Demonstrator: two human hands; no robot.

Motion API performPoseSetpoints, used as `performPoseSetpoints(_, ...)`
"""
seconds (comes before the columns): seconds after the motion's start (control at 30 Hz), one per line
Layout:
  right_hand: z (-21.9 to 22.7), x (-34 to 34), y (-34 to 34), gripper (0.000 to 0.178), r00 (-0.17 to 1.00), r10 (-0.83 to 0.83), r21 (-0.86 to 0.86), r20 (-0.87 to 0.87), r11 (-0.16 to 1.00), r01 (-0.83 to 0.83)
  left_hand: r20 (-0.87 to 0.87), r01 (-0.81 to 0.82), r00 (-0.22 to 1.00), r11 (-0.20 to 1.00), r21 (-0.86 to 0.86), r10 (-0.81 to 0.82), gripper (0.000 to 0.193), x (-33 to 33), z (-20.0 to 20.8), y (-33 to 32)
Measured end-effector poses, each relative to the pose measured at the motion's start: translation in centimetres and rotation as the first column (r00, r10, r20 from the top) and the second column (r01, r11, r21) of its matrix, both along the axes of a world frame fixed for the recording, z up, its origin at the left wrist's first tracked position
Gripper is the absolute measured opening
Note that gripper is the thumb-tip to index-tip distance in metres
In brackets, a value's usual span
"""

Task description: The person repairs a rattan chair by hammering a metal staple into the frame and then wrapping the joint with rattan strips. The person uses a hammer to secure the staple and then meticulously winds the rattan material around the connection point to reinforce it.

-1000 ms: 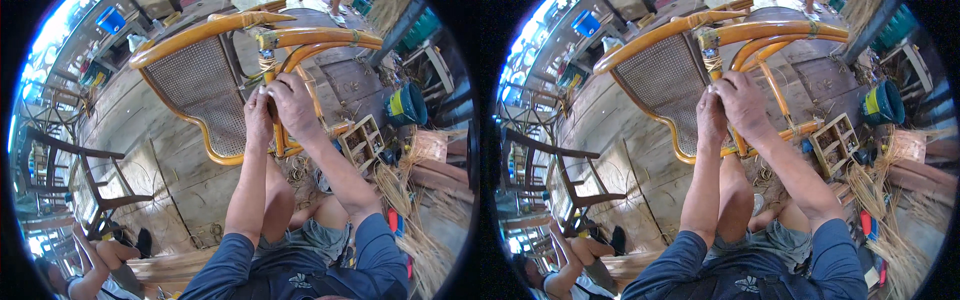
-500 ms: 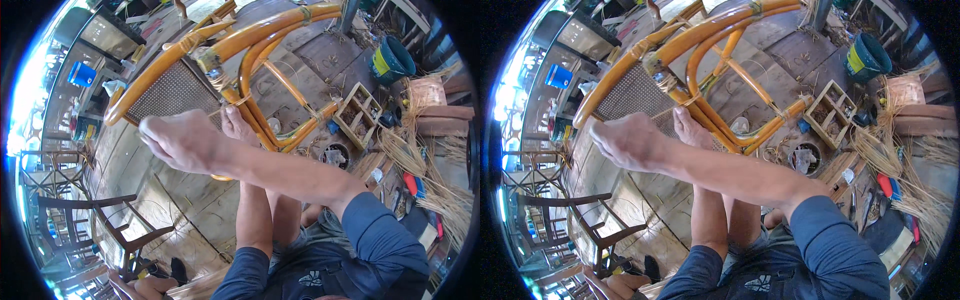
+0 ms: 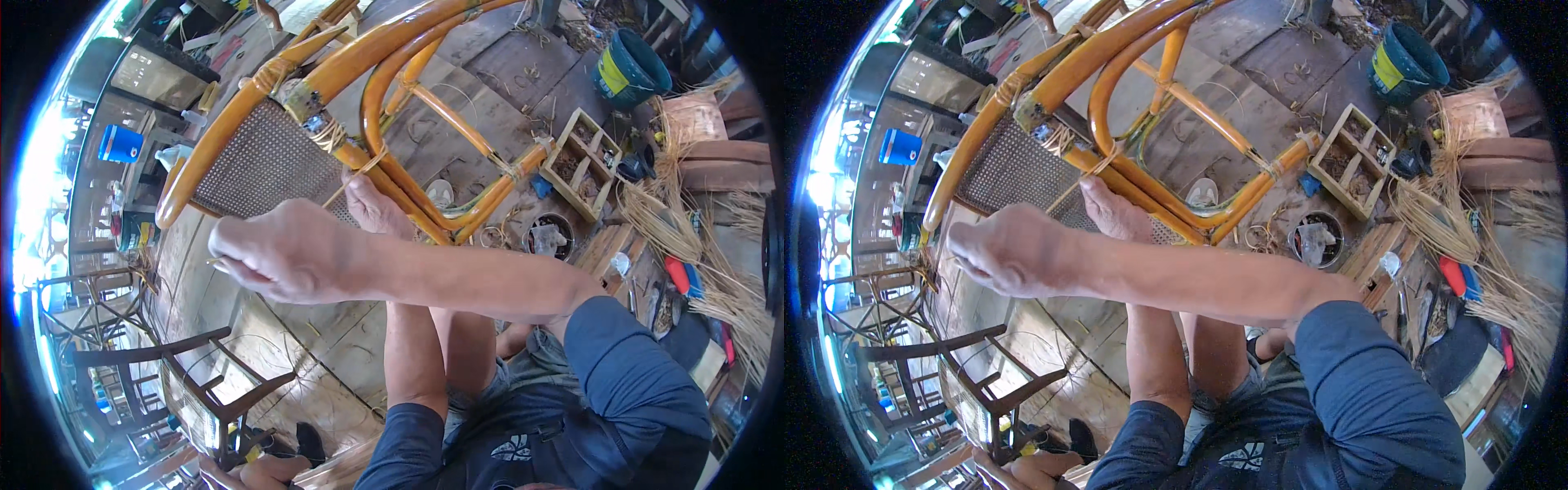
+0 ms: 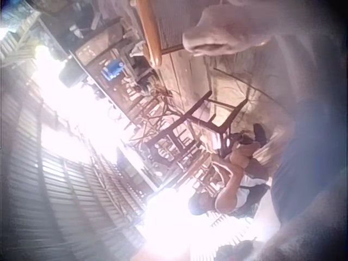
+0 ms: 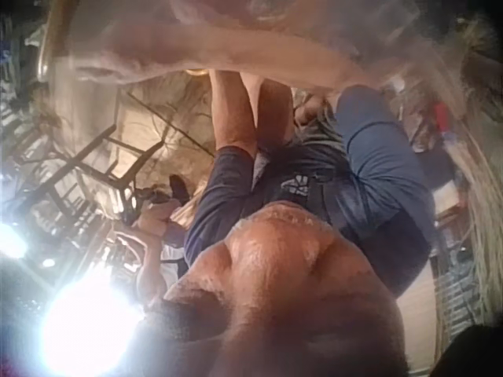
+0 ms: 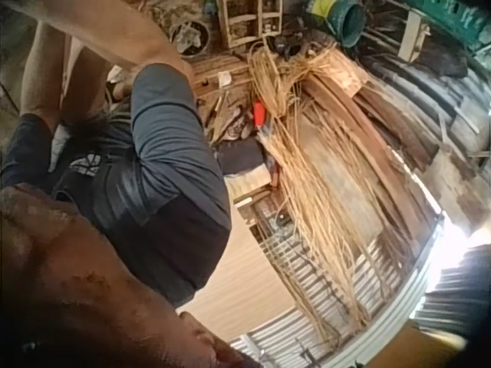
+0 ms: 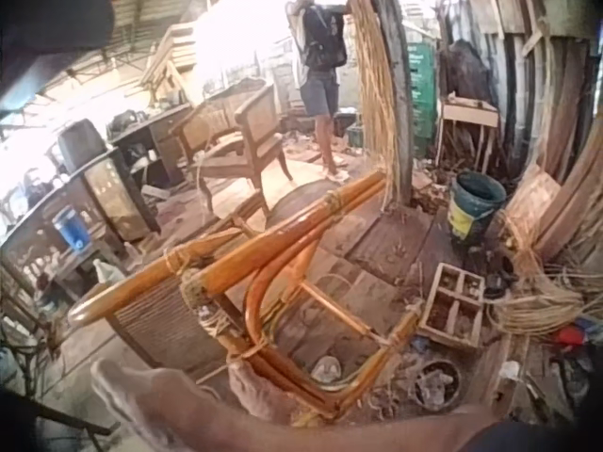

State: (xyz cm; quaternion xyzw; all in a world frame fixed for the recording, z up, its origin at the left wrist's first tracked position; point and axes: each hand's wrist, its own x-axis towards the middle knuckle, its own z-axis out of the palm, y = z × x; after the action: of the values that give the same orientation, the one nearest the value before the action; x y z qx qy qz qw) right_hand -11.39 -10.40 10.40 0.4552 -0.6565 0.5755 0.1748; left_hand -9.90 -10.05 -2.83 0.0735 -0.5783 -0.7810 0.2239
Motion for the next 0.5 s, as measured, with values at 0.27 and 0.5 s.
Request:
performPoseSetpoints(0.27,-1.5,-2.3,2.7,0.015,0.973,-0.141,0.306,-0.184,0.932,0.193,-0.155,0.352,0.936,0.860,0.369,-0.316,0.051,1.9,-2.1,-0.8)
performPoseSetpoints(0.5,-3.1,-1.6,3.8,0.014,0.980,-0.113,0.410,-0.165,0.896,0.173,-0.115,0.320,0.946,0.824,0.468,-0.302,0.057,2.9,-3.7,-0.5)
